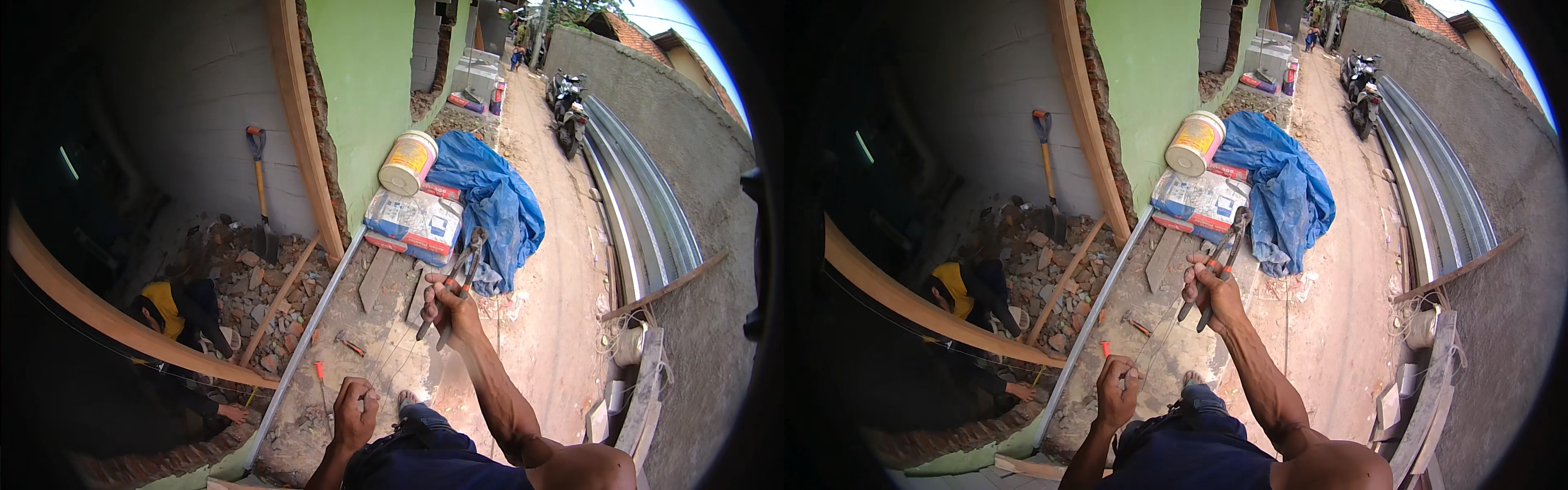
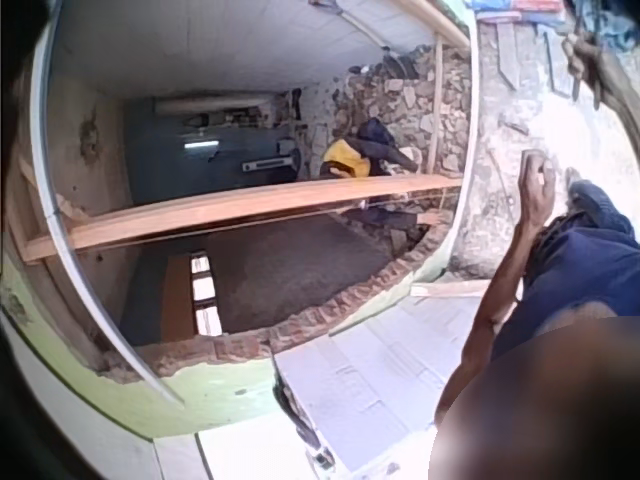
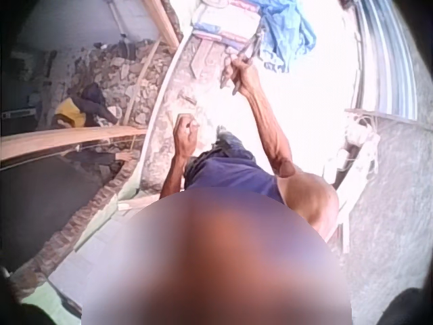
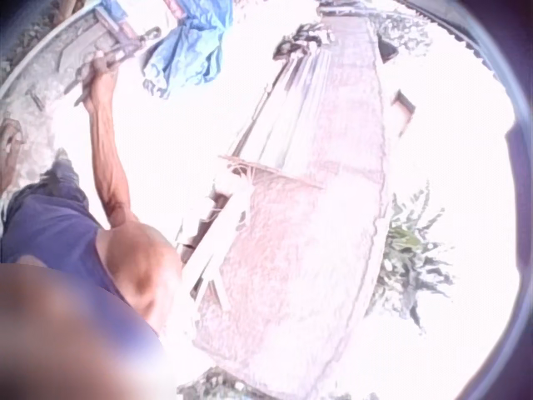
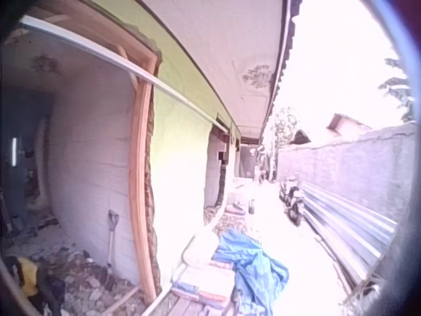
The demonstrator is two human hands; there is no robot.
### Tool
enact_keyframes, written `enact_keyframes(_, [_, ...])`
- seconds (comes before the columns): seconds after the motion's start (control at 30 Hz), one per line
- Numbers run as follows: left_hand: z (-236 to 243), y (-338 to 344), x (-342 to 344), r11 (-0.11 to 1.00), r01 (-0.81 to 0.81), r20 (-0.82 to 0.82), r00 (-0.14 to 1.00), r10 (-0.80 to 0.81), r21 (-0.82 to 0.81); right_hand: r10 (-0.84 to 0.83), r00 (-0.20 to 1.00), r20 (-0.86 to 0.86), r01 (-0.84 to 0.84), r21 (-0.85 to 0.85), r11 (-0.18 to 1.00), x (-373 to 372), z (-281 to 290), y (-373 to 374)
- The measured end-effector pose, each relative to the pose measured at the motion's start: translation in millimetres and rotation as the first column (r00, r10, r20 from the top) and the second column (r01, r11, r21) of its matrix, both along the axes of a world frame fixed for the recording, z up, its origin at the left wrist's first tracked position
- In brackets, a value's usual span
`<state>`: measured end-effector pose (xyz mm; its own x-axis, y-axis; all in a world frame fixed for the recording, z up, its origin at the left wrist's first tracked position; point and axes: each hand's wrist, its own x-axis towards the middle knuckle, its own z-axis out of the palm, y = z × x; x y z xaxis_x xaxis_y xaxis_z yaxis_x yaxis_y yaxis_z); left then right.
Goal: The person installs a metal door frame by positioning it in the doorway, securing it with a hammer and red plastic anchors, and cutting the frame to size with pliers. A coworker assists by measuring the opening with a tape measure.
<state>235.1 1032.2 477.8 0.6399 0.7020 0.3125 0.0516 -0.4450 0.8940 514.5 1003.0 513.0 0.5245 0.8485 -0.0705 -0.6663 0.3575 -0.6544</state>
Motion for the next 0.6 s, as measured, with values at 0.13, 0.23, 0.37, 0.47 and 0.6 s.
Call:
enact_keyframes(0.13, [0.9,16.8,30.8,0.980,0.073,0.058,0.996,-0.063,-0.185,-0.040,0.999,0.007,0.040,-0.051,0.998,37.6,5.9,3.9])
enact_keyframes(0.23, [0.0,28.3,40.5,0.893,0.150,0.120,0.987,-0.109,-0.424,-0.112,0.994,-0.019,0.110,-0.073,0.991,59.3,4.4,9.5])
enact_keyframes(0.37, [-4.2,52.4,46.2,0.809,0.194,0.055,0.979,-0.197,-0.554,-0.149,0.989,-0.019,0.146,-0.128,0.981,87.8,-3.7,22.3])
enact_keyframes(0.47, [-3.6,91.6,64.2,0.745,0.196,-0.245,0.865,-0.438,-0.638,-0.118,0.993,0.001,0.115,-0.200,0.973,100.0,-8.7,39.0])
enact_keyframes(0.6, [8.6,152.1,122.9,0.843,0.359,-0.144,0.884,-0.445,-0.399,-0.109,0.991,0.078,0.125,-0.242,0.962,114.9,-3.6,81.2])
